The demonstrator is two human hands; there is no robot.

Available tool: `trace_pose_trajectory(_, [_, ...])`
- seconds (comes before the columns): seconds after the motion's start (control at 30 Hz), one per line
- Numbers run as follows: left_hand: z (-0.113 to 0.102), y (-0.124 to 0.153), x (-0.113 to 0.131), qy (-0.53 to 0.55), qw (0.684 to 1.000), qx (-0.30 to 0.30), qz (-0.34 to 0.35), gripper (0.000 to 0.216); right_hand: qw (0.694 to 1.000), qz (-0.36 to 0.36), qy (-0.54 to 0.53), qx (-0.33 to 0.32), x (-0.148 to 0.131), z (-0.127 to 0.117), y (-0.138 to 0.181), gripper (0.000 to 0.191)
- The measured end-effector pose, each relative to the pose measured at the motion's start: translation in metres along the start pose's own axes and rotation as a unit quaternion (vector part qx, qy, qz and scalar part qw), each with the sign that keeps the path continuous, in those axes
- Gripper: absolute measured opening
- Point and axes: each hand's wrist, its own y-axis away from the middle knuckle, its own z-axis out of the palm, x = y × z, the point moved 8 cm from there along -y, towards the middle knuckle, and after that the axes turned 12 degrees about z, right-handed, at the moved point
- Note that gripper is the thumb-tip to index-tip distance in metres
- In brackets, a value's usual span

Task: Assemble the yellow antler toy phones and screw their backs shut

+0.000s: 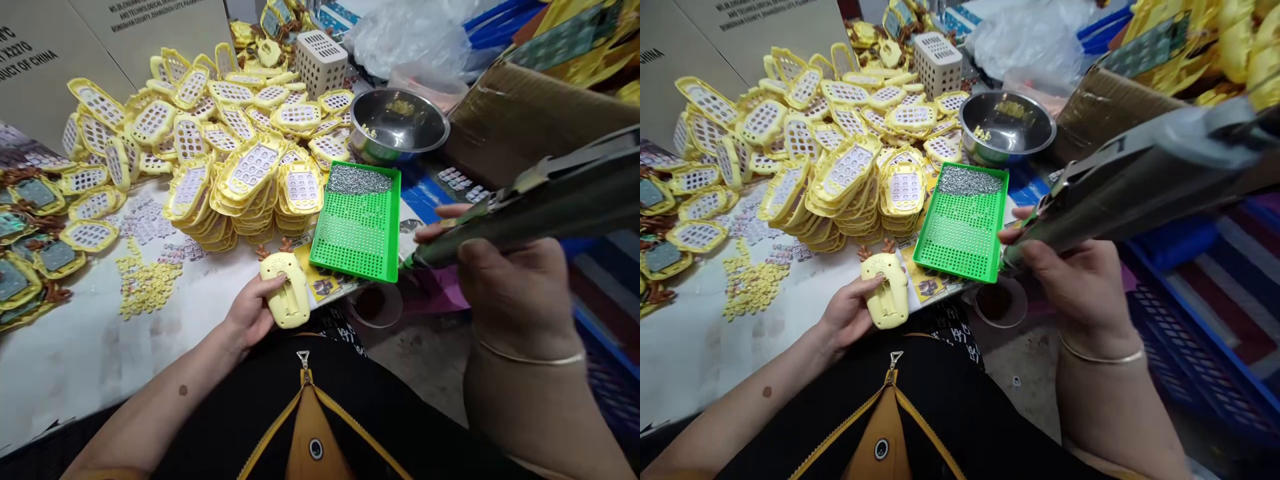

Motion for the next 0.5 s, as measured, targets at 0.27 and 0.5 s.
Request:
trace_pose_trajectory(0.27, [0.004, -0.004, -0.002, -0.020, 1.000, -0.017, -0.014, 0.036, 0.977, -0.045, -0.195, -0.069, -0.007, 0.070, -0.044, 0.028])
trace_pose_trajectory(0.5, [-0.001, -0.005, -0.003, -0.022, 0.999, -0.015, -0.036, 0.040, 0.987, -0.052, -0.121, -0.089, 0.018, 0.106, -0.059, 0.037])
